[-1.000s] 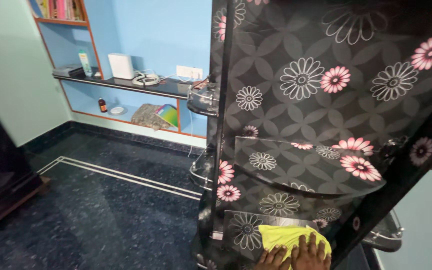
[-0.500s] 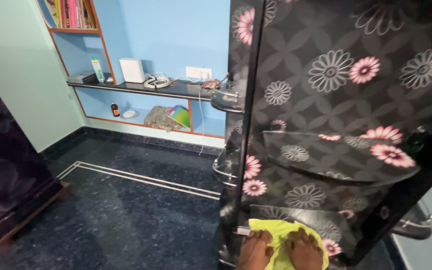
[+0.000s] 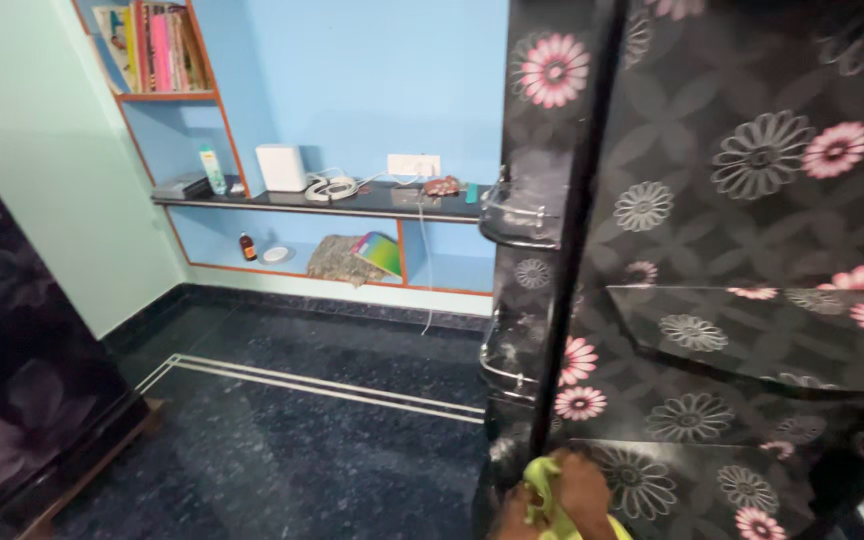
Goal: The person wipes the surfaces and metal bars of a black floral-patterned shower caddy using a yellow cloth. They clean the shelves and the vertical frame, moving the cloth around the bars and edges.
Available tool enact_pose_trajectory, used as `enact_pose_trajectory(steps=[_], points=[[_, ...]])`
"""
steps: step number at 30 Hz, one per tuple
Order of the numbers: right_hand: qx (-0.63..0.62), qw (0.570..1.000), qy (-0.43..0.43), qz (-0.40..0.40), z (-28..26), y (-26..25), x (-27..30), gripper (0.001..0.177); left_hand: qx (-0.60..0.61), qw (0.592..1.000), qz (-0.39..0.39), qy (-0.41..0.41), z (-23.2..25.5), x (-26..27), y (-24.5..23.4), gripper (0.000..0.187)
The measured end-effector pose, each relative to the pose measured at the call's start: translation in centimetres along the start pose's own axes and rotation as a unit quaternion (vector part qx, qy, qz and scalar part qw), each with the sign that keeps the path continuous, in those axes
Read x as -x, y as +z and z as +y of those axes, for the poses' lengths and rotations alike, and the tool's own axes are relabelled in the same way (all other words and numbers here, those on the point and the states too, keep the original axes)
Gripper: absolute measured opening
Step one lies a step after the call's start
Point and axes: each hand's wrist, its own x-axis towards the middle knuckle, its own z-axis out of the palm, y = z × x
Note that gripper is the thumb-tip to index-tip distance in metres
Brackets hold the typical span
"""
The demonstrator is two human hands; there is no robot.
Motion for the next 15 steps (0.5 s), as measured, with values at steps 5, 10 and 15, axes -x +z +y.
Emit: enact_pose_trajectory(steps=[5,10,15], points=[[-0.288,0.954,0.038,-0.074,-8.3,3.2,-1.8,0.03,0.143,0.967,0.037,-0.209,-4.3,1.9,-8.0,0.043],[-0.188,0.982,0.018,-0.016,-13.1,-0.4,-4.1,0.029,0.135,0.902,0.158,-0.379,-5.3,1.7,-17.7,0.023],[-0.13,0.981,-0.049,0.134,-16.5,-7.5,-7.0,0.019,0.085,0.934,0.275,-0.211,-0.5,-3.3,-21.7,0.02]])
